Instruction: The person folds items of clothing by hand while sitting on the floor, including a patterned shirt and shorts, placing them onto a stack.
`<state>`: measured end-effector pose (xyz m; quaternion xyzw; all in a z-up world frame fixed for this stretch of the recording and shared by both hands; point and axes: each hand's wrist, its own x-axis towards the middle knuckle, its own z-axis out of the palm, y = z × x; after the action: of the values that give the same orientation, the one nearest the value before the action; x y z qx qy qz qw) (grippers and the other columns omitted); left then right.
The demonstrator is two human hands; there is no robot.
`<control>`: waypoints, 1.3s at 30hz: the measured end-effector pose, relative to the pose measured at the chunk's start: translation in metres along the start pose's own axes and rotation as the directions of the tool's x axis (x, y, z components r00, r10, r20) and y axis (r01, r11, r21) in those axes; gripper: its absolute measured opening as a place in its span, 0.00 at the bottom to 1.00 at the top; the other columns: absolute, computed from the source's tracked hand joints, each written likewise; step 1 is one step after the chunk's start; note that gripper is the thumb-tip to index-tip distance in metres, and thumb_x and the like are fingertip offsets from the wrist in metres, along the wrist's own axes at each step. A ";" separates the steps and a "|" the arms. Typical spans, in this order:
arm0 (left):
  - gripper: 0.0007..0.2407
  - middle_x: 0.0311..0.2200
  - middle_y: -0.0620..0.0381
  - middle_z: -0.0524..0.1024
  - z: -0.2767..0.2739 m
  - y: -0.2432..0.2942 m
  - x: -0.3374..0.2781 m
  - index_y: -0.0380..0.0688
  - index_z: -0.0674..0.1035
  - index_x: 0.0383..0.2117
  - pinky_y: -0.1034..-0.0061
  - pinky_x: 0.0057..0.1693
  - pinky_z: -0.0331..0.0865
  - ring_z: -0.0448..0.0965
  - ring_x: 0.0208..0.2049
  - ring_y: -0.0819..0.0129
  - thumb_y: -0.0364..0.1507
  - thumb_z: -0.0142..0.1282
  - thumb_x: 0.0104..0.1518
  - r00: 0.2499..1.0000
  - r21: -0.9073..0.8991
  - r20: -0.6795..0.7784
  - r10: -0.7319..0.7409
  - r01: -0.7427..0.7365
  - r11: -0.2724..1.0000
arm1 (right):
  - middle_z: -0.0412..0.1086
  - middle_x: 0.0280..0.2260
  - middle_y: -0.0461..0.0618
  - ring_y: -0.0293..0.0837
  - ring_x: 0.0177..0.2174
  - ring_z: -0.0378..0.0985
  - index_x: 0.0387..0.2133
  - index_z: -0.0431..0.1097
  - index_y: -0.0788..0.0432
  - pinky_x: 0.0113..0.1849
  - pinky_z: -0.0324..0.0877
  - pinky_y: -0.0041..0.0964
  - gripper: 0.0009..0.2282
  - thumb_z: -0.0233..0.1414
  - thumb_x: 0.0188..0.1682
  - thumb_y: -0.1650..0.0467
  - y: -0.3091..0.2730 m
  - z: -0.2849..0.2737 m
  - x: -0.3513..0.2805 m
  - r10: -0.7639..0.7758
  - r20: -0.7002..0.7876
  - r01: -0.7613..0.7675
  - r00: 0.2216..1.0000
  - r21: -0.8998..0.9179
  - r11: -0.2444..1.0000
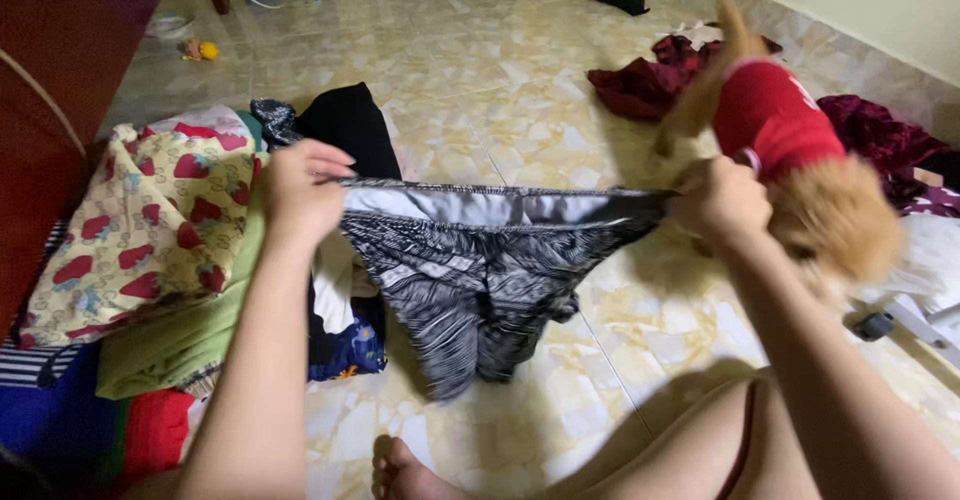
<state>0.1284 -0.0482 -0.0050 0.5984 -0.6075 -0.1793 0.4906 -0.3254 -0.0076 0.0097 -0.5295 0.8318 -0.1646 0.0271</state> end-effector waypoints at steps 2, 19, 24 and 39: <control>0.14 0.27 0.49 0.80 -0.016 -0.015 0.007 0.42 0.82 0.30 0.76 0.41 0.74 0.82 0.30 0.62 0.13 0.54 0.37 1.000 -0.098 -0.004 0.007 -0.008 0.995 | 0.76 0.30 0.65 0.59 0.28 0.80 0.35 0.80 0.54 0.28 0.80 0.46 0.14 0.58 0.33 0.74 0.011 -0.007 -0.003 0.052 0.187 -0.118 0.981 0.365 0.923; 0.08 0.27 0.44 0.73 -0.028 0.039 0.000 0.39 0.73 0.28 0.58 0.49 0.65 0.76 0.38 0.44 0.14 0.49 0.45 0.946 0.198 -0.251 0.204 -0.156 0.968 | 0.72 0.31 0.52 0.41 0.31 0.79 0.35 0.75 0.47 0.31 0.86 0.38 0.13 0.48 0.43 0.77 -0.034 0.056 0.061 0.339 -0.187 0.183 0.922 0.982 0.046; 0.16 0.24 0.50 0.79 -0.019 0.063 -0.034 0.44 0.79 0.09 0.65 0.57 0.63 0.79 0.37 0.54 0.06 0.46 0.40 0.891 0.002 0.307 0.335 -0.353 0.936 | 0.70 0.40 0.59 0.59 0.28 0.79 0.46 0.67 0.51 0.22 0.78 0.62 0.14 0.47 0.48 0.64 -0.001 0.089 0.068 0.347 0.037 -0.137 0.937 0.953 0.270; 0.23 0.50 0.41 0.76 0.000 0.077 -0.034 0.37 0.80 0.47 0.61 0.60 0.61 0.72 0.56 0.49 0.33 0.59 0.42 0.954 0.013 0.282 -0.100 0.100 0.995 | 0.70 0.41 0.78 0.62 0.40 0.78 0.42 0.58 0.78 0.42 0.74 0.60 0.15 0.38 0.52 0.71 -0.040 0.047 0.024 -0.137 0.455 -0.450 0.880 0.891 0.065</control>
<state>0.0795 -0.0007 0.0448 0.5963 -0.6402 -0.2878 0.3895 -0.2911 -0.0561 -0.0196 -0.2928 0.5220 -0.5573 0.5755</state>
